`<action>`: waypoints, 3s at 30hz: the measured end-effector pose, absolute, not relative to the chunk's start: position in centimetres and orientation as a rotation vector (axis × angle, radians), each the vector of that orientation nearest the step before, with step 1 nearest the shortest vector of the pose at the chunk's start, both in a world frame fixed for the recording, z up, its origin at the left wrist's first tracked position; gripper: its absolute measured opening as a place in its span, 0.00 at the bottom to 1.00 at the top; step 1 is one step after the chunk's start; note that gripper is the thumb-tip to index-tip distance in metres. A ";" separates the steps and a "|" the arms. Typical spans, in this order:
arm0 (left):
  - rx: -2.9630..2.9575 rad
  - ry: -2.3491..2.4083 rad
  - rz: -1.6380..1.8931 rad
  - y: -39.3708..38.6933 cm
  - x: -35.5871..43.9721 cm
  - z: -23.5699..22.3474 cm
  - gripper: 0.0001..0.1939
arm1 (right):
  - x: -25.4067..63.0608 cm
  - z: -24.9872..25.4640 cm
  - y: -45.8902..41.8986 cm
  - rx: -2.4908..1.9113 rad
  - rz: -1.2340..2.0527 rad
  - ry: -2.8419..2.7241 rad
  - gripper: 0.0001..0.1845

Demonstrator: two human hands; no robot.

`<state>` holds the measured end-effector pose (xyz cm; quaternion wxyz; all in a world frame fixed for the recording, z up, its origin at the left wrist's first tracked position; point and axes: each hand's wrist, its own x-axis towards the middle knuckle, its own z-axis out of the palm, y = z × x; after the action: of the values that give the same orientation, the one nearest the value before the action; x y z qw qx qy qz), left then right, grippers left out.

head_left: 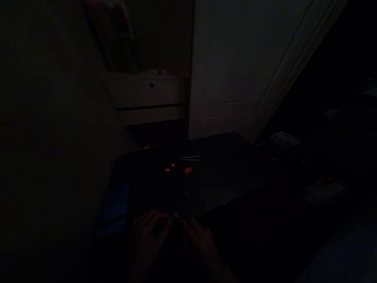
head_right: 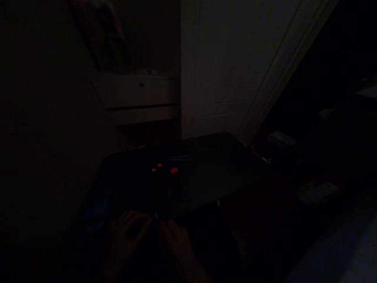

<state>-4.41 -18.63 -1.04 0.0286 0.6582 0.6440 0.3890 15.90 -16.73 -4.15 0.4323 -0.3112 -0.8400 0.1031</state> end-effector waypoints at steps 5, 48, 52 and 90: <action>2.031 1.986 1.218 -18.6 -4.5 -1.1 0.13 | 15.7 -4.1 -16.8 -0.794 0.273 -2.107 0.24; 2.014 1.989 1.167 -18.6 -4.7 -1.5 0.07 | 16.2 -4.8 -15.8 -0.798 0.192 -2.121 0.24; 1.990 1.991 1.170 -18.6 -4.9 -1.6 0.07 | 16.4 -5.1 -15.7 -0.821 0.193 -2.062 0.26; 1.796 1.866 0.967 -17.6 -5.9 0.1 0.08 | 17.7 1.7 -11.1 -0.705 0.699 -2.439 0.17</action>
<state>-5.90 -17.64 0.13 0.1876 0.6382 0.6629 0.3436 17.73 -11.05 1.73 0.2514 -0.2590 -0.8965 0.2570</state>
